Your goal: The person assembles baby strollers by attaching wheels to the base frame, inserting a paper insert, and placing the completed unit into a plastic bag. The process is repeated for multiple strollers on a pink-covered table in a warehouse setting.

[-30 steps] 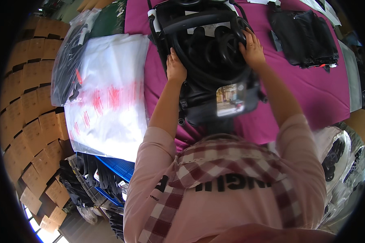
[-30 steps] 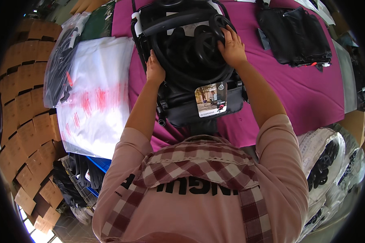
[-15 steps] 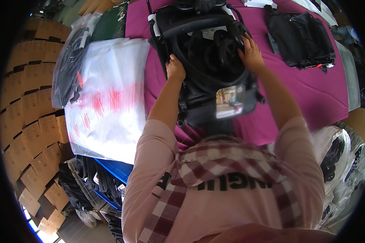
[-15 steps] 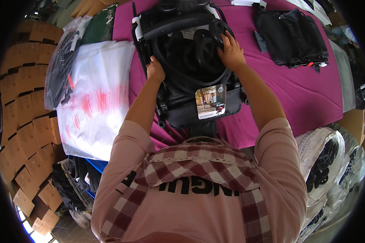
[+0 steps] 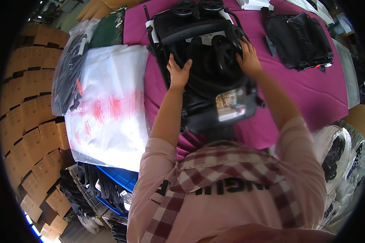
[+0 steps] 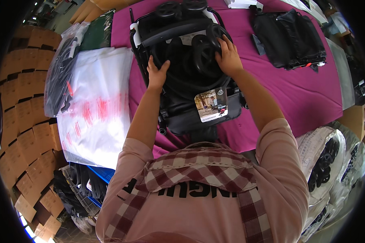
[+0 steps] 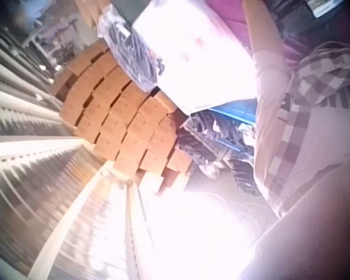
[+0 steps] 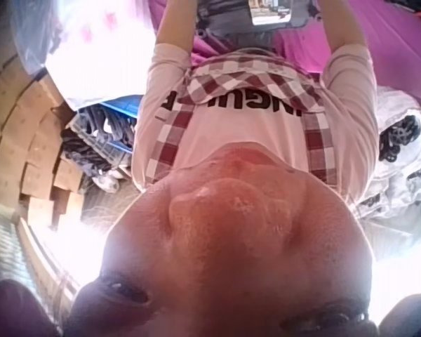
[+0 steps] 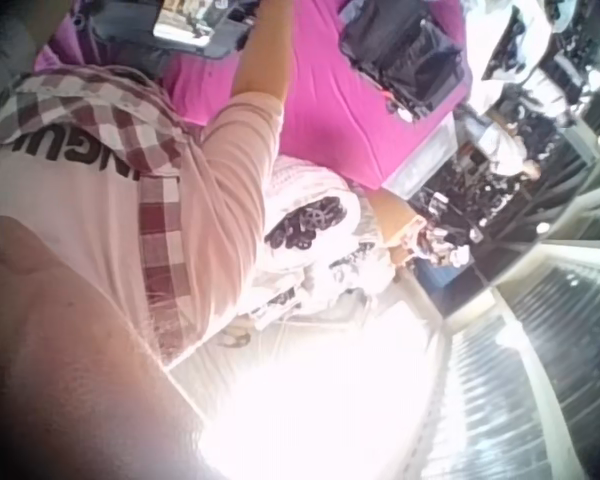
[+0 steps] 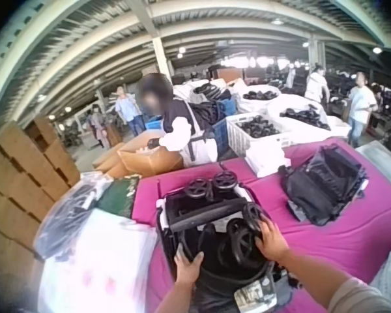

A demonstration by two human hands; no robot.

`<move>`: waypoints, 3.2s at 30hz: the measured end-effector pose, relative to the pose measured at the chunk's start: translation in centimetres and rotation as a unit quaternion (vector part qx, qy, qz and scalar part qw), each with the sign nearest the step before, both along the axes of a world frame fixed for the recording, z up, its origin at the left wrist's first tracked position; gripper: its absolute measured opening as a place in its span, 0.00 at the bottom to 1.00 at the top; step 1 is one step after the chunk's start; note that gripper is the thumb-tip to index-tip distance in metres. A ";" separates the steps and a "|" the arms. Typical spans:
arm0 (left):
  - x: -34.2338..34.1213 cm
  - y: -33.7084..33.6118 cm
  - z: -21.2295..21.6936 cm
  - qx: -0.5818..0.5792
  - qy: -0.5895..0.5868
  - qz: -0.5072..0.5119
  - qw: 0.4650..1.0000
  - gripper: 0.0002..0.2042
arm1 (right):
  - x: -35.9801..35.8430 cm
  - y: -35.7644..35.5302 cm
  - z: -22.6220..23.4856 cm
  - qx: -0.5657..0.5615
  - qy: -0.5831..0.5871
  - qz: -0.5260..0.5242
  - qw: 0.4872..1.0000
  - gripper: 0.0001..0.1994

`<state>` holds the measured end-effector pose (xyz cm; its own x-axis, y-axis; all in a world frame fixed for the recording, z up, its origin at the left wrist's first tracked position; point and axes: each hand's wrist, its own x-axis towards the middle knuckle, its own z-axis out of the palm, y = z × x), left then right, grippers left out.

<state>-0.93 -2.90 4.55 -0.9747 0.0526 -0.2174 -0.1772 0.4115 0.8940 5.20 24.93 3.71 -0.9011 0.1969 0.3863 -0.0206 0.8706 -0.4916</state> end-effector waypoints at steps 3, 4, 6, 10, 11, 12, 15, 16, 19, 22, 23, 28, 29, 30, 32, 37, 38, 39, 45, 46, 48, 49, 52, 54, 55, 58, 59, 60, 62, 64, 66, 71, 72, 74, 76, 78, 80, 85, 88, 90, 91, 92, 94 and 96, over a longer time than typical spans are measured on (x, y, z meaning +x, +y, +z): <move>0.3 0.0 -3.2 -0.066 0.081 -0.022 0.994 0.45 | 1.4 -1.1 1.3 0.040 0.017 0.040 0.998 0.28; 0.1 0.4 -3.2 -0.060 0.086 -0.023 0.994 0.44 | 1.5 -1.4 2.1 0.061 0.021 0.057 0.996 0.28; 0.3 0.5 -3.4 -0.052 0.088 -0.020 0.995 0.43 | 1.0 -3.1 4.1 0.100 0.024 0.078 0.992 0.29; 0.8 0.0 -3.4 -0.077 0.085 -0.047 0.992 0.43 | -3.4 -3.9 3.4 0.047 0.001 0.006 0.999 0.24; 0.8 0.1 -2.1 -0.091 0.055 -0.048 0.993 0.42 | -4.2 -3.6 3.5 0.038 -0.038 -0.048 0.997 0.23; 0.9 0.1 -1.4 -0.105 0.025 -0.050 0.993 0.42 | -4.2 -3.3 3.8 0.053 -0.047 -0.034 0.997 0.23; 1.8 1.5 -2.8 -0.341 0.237 0.026 0.909 0.36 | -3.8 -0.2 1.3 0.040 -0.019 0.006 0.999 0.24; 2.7 2.6 -1.9 -0.276 0.309 0.020 0.910 0.33 | -2.6 0.3 1.3 0.017 -0.054 -0.005 0.998 0.24; 5.3 6.0 1.0 0.024 0.280 -0.133 0.950 0.30 | 0.8 -0.1 0.9 0.002 -0.013 -0.009 1.000 0.25; 7.0 8.9 1.1 0.065 0.168 -0.125 0.976 0.27 | 1.9 -0.9 0.9 -0.008 -0.010 -0.004 1.000 0.25; 6.3 8.9 0.5 0.057 0.155 -0.119 0.979 0.24 | 2.1 -1.0 1.1 -0.011 -0.009 -0.003 1.000 0.25; 3.7 6.0 4.4 0.311 0.025 -0.008 0.950 0.10 | 1.8 -0.1 3.5 -0.107 0.094 0.018 0.990 0.19; 3.0 5.1 4.7 0.360 0.048 0.013 0.931 0.07 | 1.1 0.2 3.7 -0.107 0.111 0.020 0.988 0.18; 1.8 4.4 4.4 0.375 0.042 0.015 0.926 0.07 | 0.5 0.4 4.1 -0.056 0.099 0.024 0.993 0.19; -0.3 3.9 3.6 0.370 -0.016 0.041 0.928 0.08 | -0.4 -1.4 4.8 0.036 -0.029 0.005 0.999 0.22; -4.4 6.5 3.7 0.271 -0.061 0.102 0.955 0.12 | -3.4 -1.2 2.7 0.134 -0.124 -0.041 0.982 0.25; -5.4 7.1 4.1 0.233 -0.075 0.110 0.963 0.12 | -3.7 -0.8 2.9 0.136 -0.101 -0.042 0.985 0.24; -5.1 7.1 3.9 0.235 -0.064 0.119 0.962 0.12 | -3.3 -0.6 2.7 0.169 -0.078 -0.027 0.982 0.24; -2.9 6.1 3.7 0.222 -0.018 0.098 0.970 0.12 | -1.0 0.5 2.1 0.273 -0.046 0.054 0.959 0.22; -3.0 6.1 3.5 0.239 -0.003 0.099 0.966 0.12 | -1.1 0.1 2.1 0.285 -0.081 0.050 0.954 0.21; -3.6 6.4 2.9 0.275 0.026 0.098 0.956 0.13 | -2.8 -0.9 2.6 0.264 -0.104 0.024 0.958 0.21; -3.7 6.6 3.3 0.253 0.015 0.113 0.961 0.14 | -3.5 -1.5 3.0 0.254 -0.118 0.010 0.960 0.22; -6.1 6.2 2.2 0.078 -0.001 0.150 0.986 0.24 | -3.9 -3.2 2.2 0.237 -0.115 -0.018 0.964 0.24; -5.2 6.2 2.3 0.124 0.014 0.114 0.986 0.28 | -3.4 -2.9 1.8 0.215 -0.113 -0.024 0.970 0.28; -4.6 5.9 2.5 0.144 0.022 0.097 0.985 0.29 | -3.0 -2.6 1.8 0.194 -0.083 -0.012 0.977 0.30; -1.4 3.7 3.5 0.269 0.065 0.096 0.956 0.26 | -1.2 -1.6 3.5 0.108 0.000 -0.006 0.994 0.36; -0.8 2.9 3.7 0.309 0.080 0.098 0.943 0.24 | -0.5 -1.0 3.8 0.068 0.072 -0.009 0.995 0.33; -0.7 1.1 1.4 0.229 0.183 0.133 0.947 0.21 | 0.4 0.1 3.4 0.043 0.102 -0.024 0.993 0.32; 1.4 -1.8 -1.0 0.151 0.148 0.176 0.961 0.21 | 3.0 3.3 0.5 0.007 0.095 -0.069 0.993 0.30; 3.9 -2.6 -2.3 0.105 0.027 0.147 0.983 0.23 | 7.0 6.0 -5.5 -0.049 -0.062 -0.136 0.988 0.26; 5.0 -2.9 -4.8 0.125 -0.020 0.079 0.989 0.28 | 9.9 5.5 -8.8 -0.143 -0.261 -0.158 0.941 0.24; 5.3 -0.8 -2.6 0.010 -0.053 0.024 0.998 0.36 | 12.3 6.8 -12.9 -0.040 -0.334 -0.050 0.940 0.18; 5.2 -0.9 -2.3 0.007 -0.059 0.018 0.998 0.36 | 13.2 6.7 -13.0 -0.038 -0.341 -0.032 0.939 0.17; 5.2 -1.3 -2.2 -0.019 -0.055 0.053 0.997 0.37 | 13.5 3.3 -8.2 -0.115 -0.325 -0.041 0.938 0.15; 5.9 -1.7 -1.7 -0.036 -0.061 0.058 0.996 0.39 | 14.4 1.2 -6.2 -0.066 -0.404 0.000 0.913 0.18; 5.9 -2.9 -2.3 -0.045 -0.044 0.051 0.997 0.39 | 15.9 0.0 -8.0 -0.190 -0.358 -0.049 0.913 0.18; 6.5 -3.9 -1.7 -0.056 -0.008 0.017 0.998 0.35 | 17.4 -0.4 -9.5 -0.335 -0.256 -0.056 0.905 0.18; 10.9 -9.3 -2.5 -0.200 0.306 0.044 0.930 0.26 | 22.3 -0.8 -8.3 -0.649 -0.300 -0.206 0.667 0.22; 14.3 -13.7 -7.1 -0.154 0.230 0.183 0.943 0.25 | 27.0 -1.8 -10.1 -0.755 -0.332 -0.201 0.528 0.27; 16.2 -15.6 -9.8 -0.014 0.092 0.238 0.967 0.27 | 28.8 -3.0 -11.9 -0.778 -0.325 -0.154 0.515 0.29; 17.1 -16.2 -10.5 0.034 0.034 0.236 0.971 0.28 | 29.1 -3.7 -12.3 -0.774 -0.315 -0.143 0.530 0.29; 17.7 -16.5 -11.0 0.099 -0.010 0.237 0.966 0.28 | 28.5 -4.4 -11.9 -0.770 -0.304 -0.129 0.546 0.29; 18.8 -16.3 -11.0 0.227 -0.100 0.230 0.941 0.28 | 26.8 -6.1 -10.3 -0.727 -0.305 -0.174 0.590 0.29; 19.1 -15.6 -9.6 0.261 -0.135 0.227 0.929 0.28 | 25.9 -6.4 -10.0 -0.703 -0.310 -0.196 0.609 0.29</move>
<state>18.17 -18.52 -5.09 -0.8362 -0.1841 -0.5167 -0.4724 -0.2370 0.8489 31.12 18.52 -6.34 -0.5659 0.1871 -0.8030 0.6226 -0.5415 -0.5649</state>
